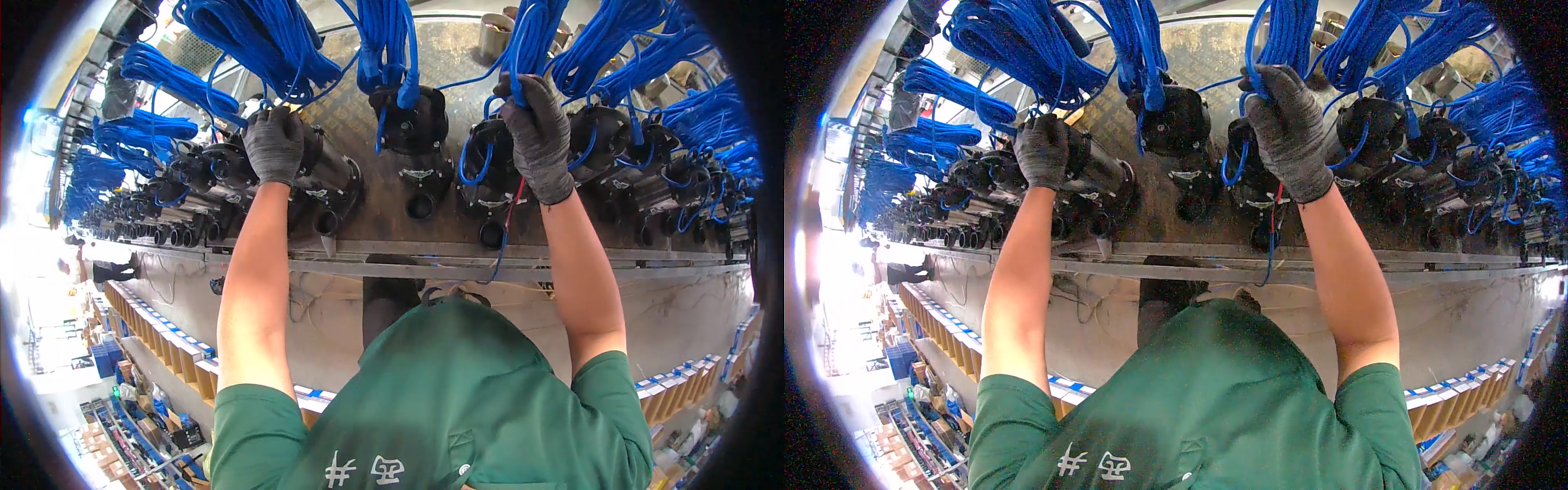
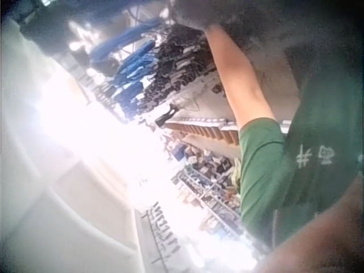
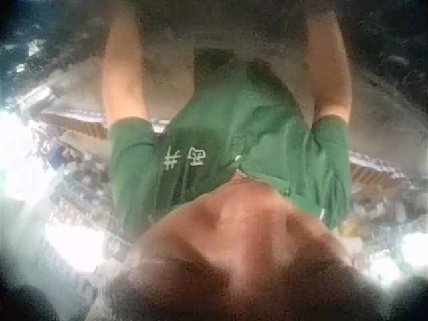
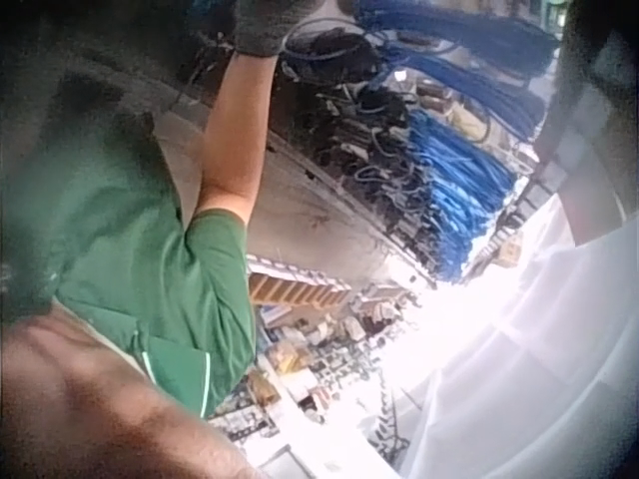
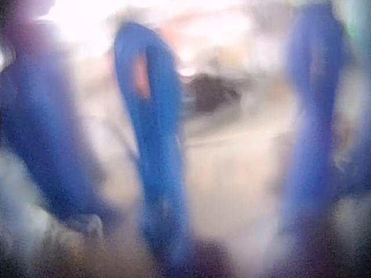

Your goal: The person assembles water pumps on a production line by placing a small white component into the top of each unit, pressing a black cap onto the motor body, and fitting blue power cables onto the rack hangers. They move along a long row of pumps, performing these actions one unit at a time.

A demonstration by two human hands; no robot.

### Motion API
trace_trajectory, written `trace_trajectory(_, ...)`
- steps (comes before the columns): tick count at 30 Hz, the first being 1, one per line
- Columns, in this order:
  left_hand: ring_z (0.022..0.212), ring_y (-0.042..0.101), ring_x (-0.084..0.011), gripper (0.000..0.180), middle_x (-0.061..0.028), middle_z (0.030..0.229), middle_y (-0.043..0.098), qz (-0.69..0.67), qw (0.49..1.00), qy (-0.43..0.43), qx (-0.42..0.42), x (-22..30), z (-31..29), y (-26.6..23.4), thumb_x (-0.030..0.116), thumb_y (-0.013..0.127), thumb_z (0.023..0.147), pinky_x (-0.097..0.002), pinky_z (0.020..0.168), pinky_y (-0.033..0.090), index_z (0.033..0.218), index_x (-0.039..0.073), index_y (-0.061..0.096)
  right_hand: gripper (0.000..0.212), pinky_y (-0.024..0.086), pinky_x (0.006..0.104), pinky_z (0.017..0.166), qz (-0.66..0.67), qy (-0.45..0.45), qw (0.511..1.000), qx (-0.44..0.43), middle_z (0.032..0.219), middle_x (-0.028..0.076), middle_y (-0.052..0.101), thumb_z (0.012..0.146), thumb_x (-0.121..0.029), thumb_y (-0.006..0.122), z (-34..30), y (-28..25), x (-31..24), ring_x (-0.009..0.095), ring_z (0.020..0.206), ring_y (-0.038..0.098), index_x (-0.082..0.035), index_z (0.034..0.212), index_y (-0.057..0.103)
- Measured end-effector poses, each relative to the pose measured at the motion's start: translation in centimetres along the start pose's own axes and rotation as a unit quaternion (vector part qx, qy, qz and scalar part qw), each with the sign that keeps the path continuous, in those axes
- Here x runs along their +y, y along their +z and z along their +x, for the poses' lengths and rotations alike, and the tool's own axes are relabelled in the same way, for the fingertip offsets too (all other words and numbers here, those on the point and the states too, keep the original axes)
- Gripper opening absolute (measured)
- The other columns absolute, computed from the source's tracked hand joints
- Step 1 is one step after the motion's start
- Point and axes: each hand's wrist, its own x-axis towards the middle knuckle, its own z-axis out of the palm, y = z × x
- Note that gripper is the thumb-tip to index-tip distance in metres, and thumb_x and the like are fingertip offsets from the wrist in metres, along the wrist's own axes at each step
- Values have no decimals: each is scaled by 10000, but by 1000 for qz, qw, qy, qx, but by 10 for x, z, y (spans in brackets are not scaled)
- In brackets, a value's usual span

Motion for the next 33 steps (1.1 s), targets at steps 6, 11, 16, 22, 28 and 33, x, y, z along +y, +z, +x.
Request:
trace_trajectory(6,923,626,-370,218,-152,919,683,29,999,17,-9,4,-4,5,301,625,884,-503,834,466,961,119,717,328,548,340,792,-14,-79,997,9,1082,108,668,902,17,624,-4,-7,16,238,952,665,-75,1216,606)
trace_trajectory(11,911,629,-369,206,-149,891,683,29,999,27,18,1,-5,4,288,629,881,-511,833,466,963,122,720,227,529,478,700,-435,-60,898,-36,932,186,615,846,-185,644,10,17,-16,411,836,629,-80,1039,588)
trace_trajectory(16,981,613,-349,238,-142,984,672,-19,996,81,-30,-1,-2,-4,268,637,873,-486,880,469,1058,131,702,196,530,465,650,-430,-92,895,-73,835,147,624,847,-228,667,16,10,-7,390,772,639,-90,967,595)
trace_trajectory(22,1068,602,-349,504,-111,1165,642,-107,923,347,-126,103,-14,-28,224,716,727,-489,942,477,1220,146,647,184,563,367,682,-375,-102,914,-121,794,134,691,898,-217,719,39,-48,21,302,732,696,-53,973,685)
trace_trajectory(28,1044,622,-368,368,-140,1112,668,-113,943,307,-57,203,16,-14,268,677,812,-474,928,501,1155,136,688,241,547,381,662,-262,-60,954,-131,798,154,689,910,-257,726,40,-54,23,279,729,703,-103,1091,689)
trace_trajectory(33,926,639,-380,249,-171,954,686,-90,980,122,-131,208,36,2,344,653,872,-488,822,510,935,113,722,256,520,426,627,-339,-101,933,-69,774,143,658,918,-282,703,16,-30,0,360,723,660,-70,1016,596)
